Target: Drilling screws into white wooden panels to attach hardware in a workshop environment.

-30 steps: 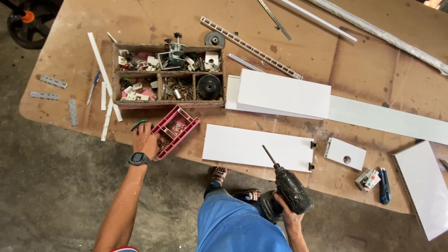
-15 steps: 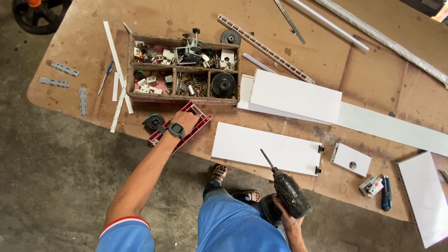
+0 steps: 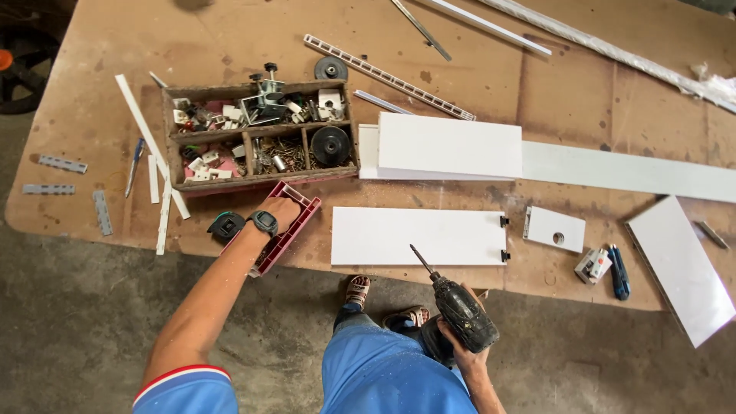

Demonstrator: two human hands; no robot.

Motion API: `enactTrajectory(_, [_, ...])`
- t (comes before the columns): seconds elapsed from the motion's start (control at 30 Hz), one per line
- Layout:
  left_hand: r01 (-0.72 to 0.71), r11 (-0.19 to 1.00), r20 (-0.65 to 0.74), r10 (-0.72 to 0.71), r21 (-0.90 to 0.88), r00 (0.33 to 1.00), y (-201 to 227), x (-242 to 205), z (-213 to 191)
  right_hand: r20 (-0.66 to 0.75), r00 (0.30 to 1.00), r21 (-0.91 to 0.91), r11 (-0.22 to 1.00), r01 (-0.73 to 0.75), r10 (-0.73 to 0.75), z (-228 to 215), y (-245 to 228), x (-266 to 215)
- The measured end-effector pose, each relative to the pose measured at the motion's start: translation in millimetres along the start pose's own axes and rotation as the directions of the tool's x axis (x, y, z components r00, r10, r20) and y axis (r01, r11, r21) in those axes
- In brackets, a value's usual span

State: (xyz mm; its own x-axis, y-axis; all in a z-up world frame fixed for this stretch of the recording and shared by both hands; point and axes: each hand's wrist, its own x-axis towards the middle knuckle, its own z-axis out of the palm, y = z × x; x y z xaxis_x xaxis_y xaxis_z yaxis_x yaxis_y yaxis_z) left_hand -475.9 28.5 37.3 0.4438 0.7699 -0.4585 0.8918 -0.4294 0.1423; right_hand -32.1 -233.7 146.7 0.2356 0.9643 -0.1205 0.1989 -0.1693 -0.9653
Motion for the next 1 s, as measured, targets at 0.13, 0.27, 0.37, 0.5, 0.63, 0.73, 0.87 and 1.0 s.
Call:
enactTrajectory(0.13, [-0.033,0.995,-0.009,0.034,0.094,0.999,-5.8,-0.3,7.5,0.006,0.999,0.038,0.999,0.034,-0.035,0.7,-2.1,-7.7])
enactTrajectory(0.27, [0.173,0.973,0.077,-0.162,-0.156,0.984,6.2,-35.1,-30.6,0.023,0.999,0.093,0.995,-0.033,0.031,-2.2,-4.3,-12.6])
enactTrajectory(0.37, [0.185,0.716,-0.049,-0.293,-0.673,0.955,13.3,-50.8,-32.7,0.016,0.996,0.026,0.995,0.092,-0.092,-3.7,-14.8,-10.0])
enactTrajectory(0.5, [-0.247,0.231,-0.335,-0.538,-0.941,0.774,87.5,-66.4,-32.9,0.134,0.966,-0.008,0.974,0.225,-0.222,1.2,-23.4,-2.4])
enactTrajectory(0.63, [-0.408,-0.480,-0.178,-0.454,-0.777,0.873,189.4,-52.7,4.5,0.223,0.934,0.095,0.960,0.264,-0.279,7.0,-29.7,-0.8])
enactTrajectory(0.73, [-0.298,-0.751,-0.004,-0.366,-0.589,0.930,247.5,-71.9,-23.9,0.266,0.905,0.167,0.940,0.297,-0.333,6.8,-35.7,-2.4])
enactTrajectory(0.87, [-0.356,-0.864,-0.068,-0.356,-0.357,0.932,268.6,-90.5,-18.7,0.306,0.893,0.217,0.937,0.273,-0.331,3.6,-43.4,-10.7])
enactTrajectory(1.0, [-0.412,-0.856,-0.021,-0.427,-0.313,0.904,276.4,-113.1,-20.5,0.339,0.902,0.288,0.942,0.171,-0.268,4.3,-34.9,-18.3])
